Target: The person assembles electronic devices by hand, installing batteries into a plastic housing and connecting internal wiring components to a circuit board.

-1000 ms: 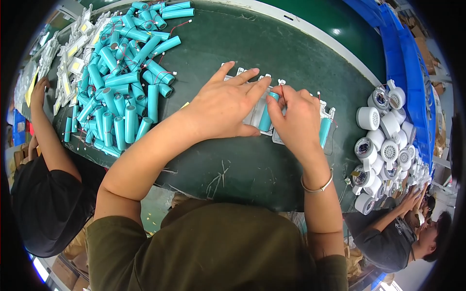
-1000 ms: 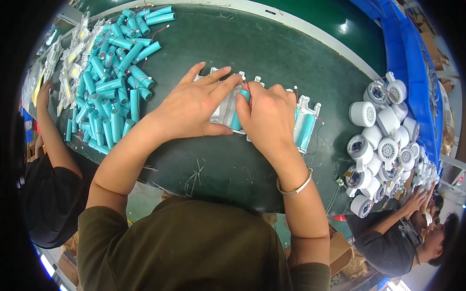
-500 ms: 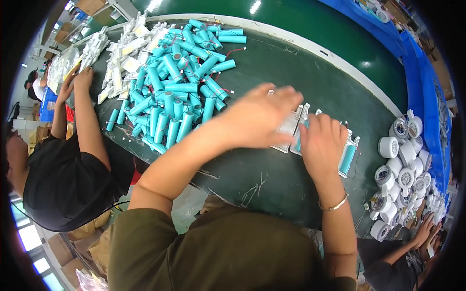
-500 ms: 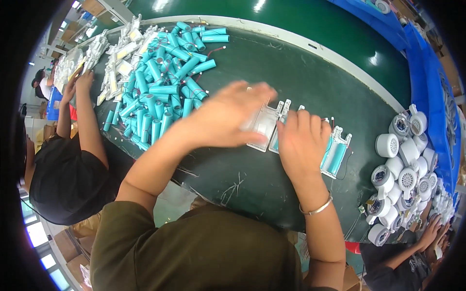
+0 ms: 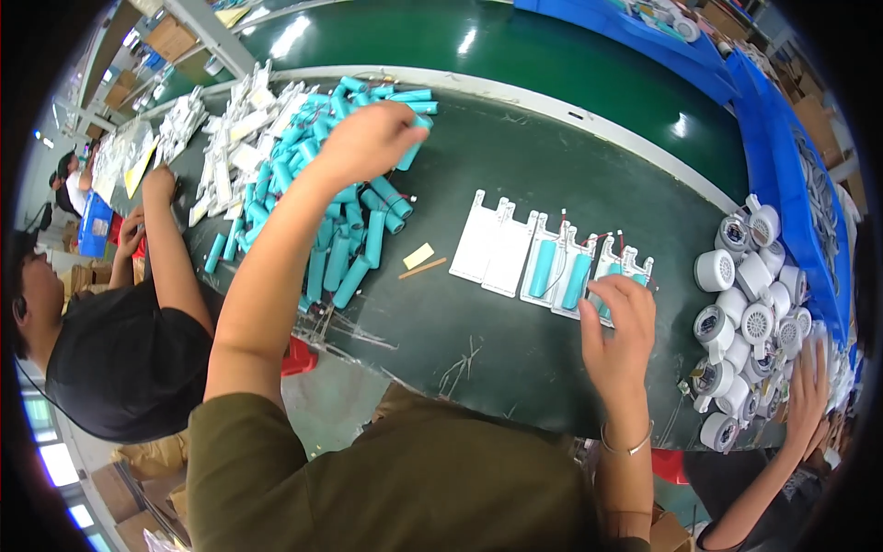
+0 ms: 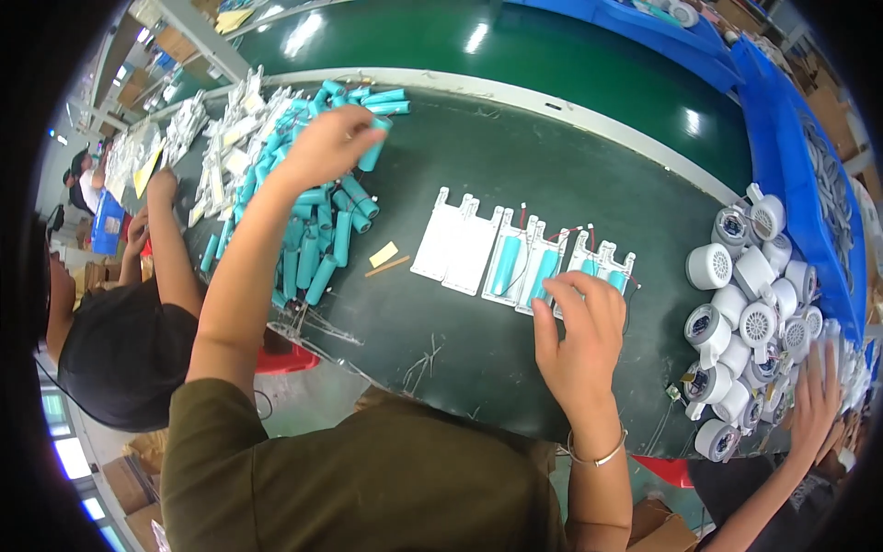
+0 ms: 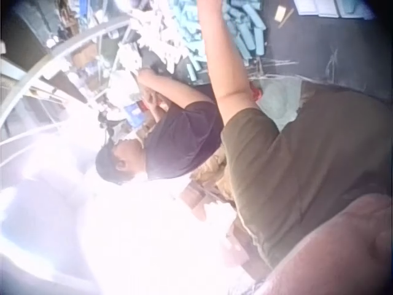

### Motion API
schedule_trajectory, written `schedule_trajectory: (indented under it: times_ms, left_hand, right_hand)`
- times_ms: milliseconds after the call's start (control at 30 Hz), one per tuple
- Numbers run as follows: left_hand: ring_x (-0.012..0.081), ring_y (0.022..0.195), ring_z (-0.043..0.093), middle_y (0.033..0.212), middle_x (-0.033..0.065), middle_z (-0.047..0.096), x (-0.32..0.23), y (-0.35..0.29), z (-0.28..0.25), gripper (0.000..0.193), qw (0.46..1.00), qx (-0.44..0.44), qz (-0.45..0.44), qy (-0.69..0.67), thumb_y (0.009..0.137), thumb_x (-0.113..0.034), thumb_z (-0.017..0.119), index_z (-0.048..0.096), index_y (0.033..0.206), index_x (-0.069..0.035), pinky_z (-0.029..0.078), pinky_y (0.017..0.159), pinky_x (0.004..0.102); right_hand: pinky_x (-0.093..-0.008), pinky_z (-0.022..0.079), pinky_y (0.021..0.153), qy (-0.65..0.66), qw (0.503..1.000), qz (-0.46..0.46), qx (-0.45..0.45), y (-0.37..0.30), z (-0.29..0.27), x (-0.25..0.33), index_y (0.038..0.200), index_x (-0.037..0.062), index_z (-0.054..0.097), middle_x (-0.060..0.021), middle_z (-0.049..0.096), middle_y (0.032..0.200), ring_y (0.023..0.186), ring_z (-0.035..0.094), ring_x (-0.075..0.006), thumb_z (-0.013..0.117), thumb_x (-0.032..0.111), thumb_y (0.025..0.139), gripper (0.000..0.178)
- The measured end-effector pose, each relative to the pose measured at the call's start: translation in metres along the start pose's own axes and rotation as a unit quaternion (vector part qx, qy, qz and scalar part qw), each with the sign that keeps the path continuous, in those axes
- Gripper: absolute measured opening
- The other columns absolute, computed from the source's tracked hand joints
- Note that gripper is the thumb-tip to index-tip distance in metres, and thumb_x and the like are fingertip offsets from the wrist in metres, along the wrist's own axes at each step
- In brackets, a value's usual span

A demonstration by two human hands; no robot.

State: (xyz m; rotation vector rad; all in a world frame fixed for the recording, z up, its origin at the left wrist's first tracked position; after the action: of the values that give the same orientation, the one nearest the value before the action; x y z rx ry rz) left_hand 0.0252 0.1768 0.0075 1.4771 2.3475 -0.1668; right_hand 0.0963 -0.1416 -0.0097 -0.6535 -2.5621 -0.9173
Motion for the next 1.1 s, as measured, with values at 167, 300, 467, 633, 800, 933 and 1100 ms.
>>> schedule_trajectory:
  times_ms: [167, 300, 467, 633, 800, 933, 1100]
  left_hand:
    - [0.0106, 0.077, 0.057, 0.088, 0.0056, 0.060, -0.035, -0.039, -0.014, 0.023, 0.967, -0.134, 0.059, -0.209, 0.088, -0.017, 0.056, 0.057, 0.098, 0.004, 0.045, 0.072, 0.0248]
    - [0.0128, 0.080, 0.059, 0.091, 0.0071, 0.060, -0.036, -0.041, -0.011, 0.032, 0.928, -0.095, -0.033, -0.359, 0.091, -0.017, 0.052, 0.050, 0.112, 0.006, 0.048, 0.075, 0.0266]
    - [0.0143, 0.076, 0.061, 0.087, 0.0081, 0.062, -0.069, -0.078, 0.004, 0.028, 0.916, -0.218, 0.076, -0.329, 0.079, -0.006, 0.062, 0.055, 0.105, 0.000, 0.049, 0.067, 0.0259]
    - [0.0218, 0.090, 0.061, 0.095, 0.0056, 0.062, -0.097, -0.118, 0.019, 0.022, 0.898, -0.194, 0.393, -0.036, 0.071, -0.014, 0.066, 0.062, 0.092, -0.009, 0.049, 0.076, 0.0375]
    - [0.0225, 0.080, 0.062, 0.092, 0.0134, 0.061, -0.071, -0.117, 0.033, 0.019, 0.928, -0.149, 0.144, -0.310, 0.076, -0.001, 0.063, 0.059, 0.095, 0.002, 0.049, 0.070, 0.0273]
    - [0.0077, 0.078, 0.058, 0.090, 0.0075, 0.061, -0.076, -0.118, 0.063, 0.019, 0.789, 0.075, -0.091, -0.603, 0.087, -0.008, 0.057, 0.055, 0.103, 0.003, 0.047, 0.069, 0.0231]
    - [0.0243, 0.090, 0.056, 0.099, 0.0100, 0.056, -0.083, -0.108, 0.042, 0.035, 0.967, -0.140, 0.131, -0.170, 0.076, -0.006, 0.064, 0.054, 0.108, -0.002, 0.046, 0.075, 0.0330]
  right_hand:
    - [-0.0264, 0.046, 0.069, 0.266, 0.961, 0.065, 0.036, 0.021, 0.013, 0.013, 0.087, -0.0002, 0.060, -0.0107, 0.059, 0.086, 0.077, 0.058, -0.0198, 0.062, 0.002, 0.077, 0.010]
    - [-0.0263, 0.046, 0.070, 0.400, 0.905, 0.110, 0.100, 0.037, 0.035, 0.026, 0.090, -0.0012, 0.059, -0.0095, 0.059, 0.086, 0.077, 0.058, -0.0166, 0.059, 0.004, 0.082, 0.010]
    - [-0.0292, 0.049, 0.078, 0.739, 0.525, 0.357, 0.226, 0.041, 0.060, 0.037, 0.110, -0.0037, 0.050, -0.0101, 0.058, 0.103, 0.090, 0.059, -0.0170, 0.048, 0.027, 0.093, 0.035]
    - [-0.0287, 0.049, 0.075, 0.715, 0.549, 0.396, 0.176, 0.030, 0.063, 0.042, 0.116, -0.0013, 0.047, -0.0106, 0.059, 0.102, 0.087, 0.059, -0.0146, 0.053, 0.015, 0.090, 0.031]
    - [-0.0302, 0.050, 0.073, 0.706, 0.572, 0.389, 0.152, 0.025, 0.052, 0.021, 0.113, 0.0033, 0.047, -0.0134, 0.061, 0.096, 0.083, 0.060, -0.0193, 0.054, 0.006, 0.087, 0.027]
    - [-0.0311, 0.046, 0.081, 0.707, 0.614, 0.333, 0.106, 0.025, 0.060, 0.021, 0.112, 0.0026, 0.045, -0.0138, 0.060, 0.098, 0.092, 0.057, -0.0192, 0.053, 0.004, 0.087, 0.027]
    - [-0.0284, 0.046, 0.080, 0.669, 0.660, 0.309, 0.146, 0.020, 0.052, 0.016, 0.111, 0.0021, 0.046, -0.0122, 0.060, 0.096, 0.090, 0.057, -0.0166, 0.054, 0.002, 0.086, 0.027]
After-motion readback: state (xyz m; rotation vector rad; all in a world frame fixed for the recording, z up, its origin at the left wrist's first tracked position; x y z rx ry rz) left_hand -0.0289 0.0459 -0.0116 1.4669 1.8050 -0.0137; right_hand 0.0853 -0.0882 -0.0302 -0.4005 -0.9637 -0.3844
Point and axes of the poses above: each hand's wrist, its own y-axis towards the middle knuckle, its own z-axis out of the palm, x = y × z, the point moved 3 cm from there along y, towards the middle knuckle
